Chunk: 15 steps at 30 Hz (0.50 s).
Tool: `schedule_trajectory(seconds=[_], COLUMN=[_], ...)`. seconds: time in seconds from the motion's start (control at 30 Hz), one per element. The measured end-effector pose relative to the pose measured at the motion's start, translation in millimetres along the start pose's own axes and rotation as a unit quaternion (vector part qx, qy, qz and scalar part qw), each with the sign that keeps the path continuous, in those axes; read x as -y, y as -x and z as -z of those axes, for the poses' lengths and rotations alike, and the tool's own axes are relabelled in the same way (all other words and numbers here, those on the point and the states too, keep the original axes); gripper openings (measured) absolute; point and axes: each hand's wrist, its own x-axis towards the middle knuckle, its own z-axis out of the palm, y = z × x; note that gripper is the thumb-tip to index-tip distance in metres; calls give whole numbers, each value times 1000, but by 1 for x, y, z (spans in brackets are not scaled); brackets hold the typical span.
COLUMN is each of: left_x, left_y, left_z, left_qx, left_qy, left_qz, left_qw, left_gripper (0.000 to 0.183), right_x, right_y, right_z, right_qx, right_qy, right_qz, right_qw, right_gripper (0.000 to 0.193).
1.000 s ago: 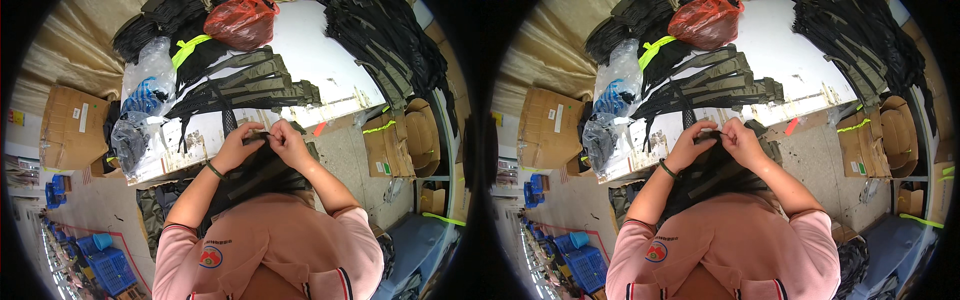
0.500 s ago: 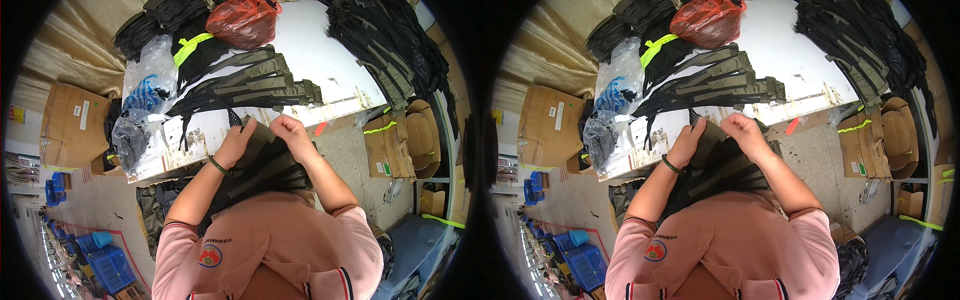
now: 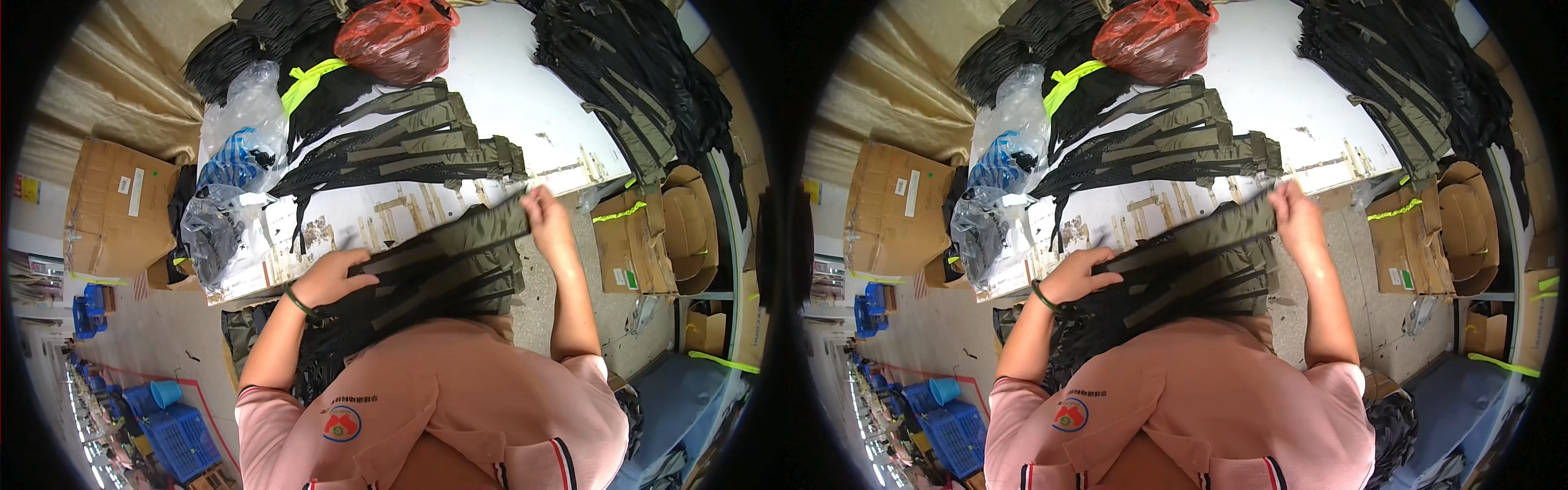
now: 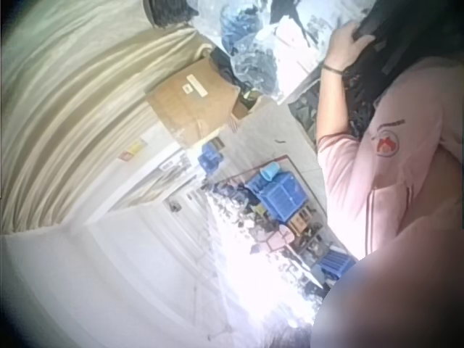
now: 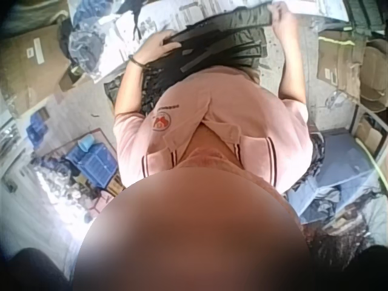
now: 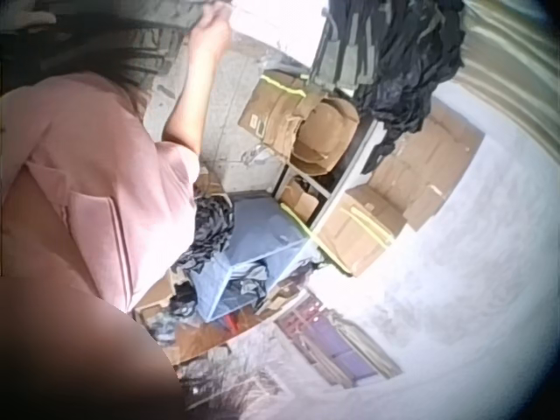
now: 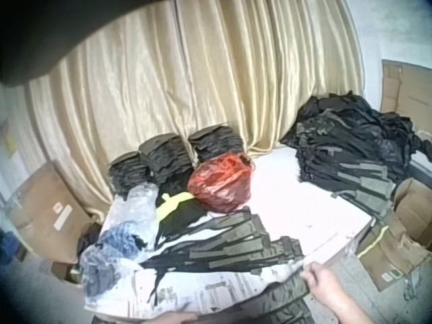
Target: Inspecting and organizing green textile straps and buckles on a workbench in a factory.
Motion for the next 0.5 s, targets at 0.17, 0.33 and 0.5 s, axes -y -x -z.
schedule_trajectory(seconds=[0.17,0.33,0.5], left_x=[62,75,47], left_y=[-2,-22,-21], left_z=[-45,-72,-54], left_qx=[59,111,130], left_qy=[-205,-228,-296], left_qz=[71,97,93], left_qw=[974,962,942], left_gripper=[38,47,44], right_x=[10,43,35], right_y=[-12,-98,-136], right_z=[-17,-61,-84], right_qx=[118,-45,-1], right_qy=[187,146,108], right_qz=[9,92,53], right_qw=[975,984,993], right_gripper=[31,38,38])
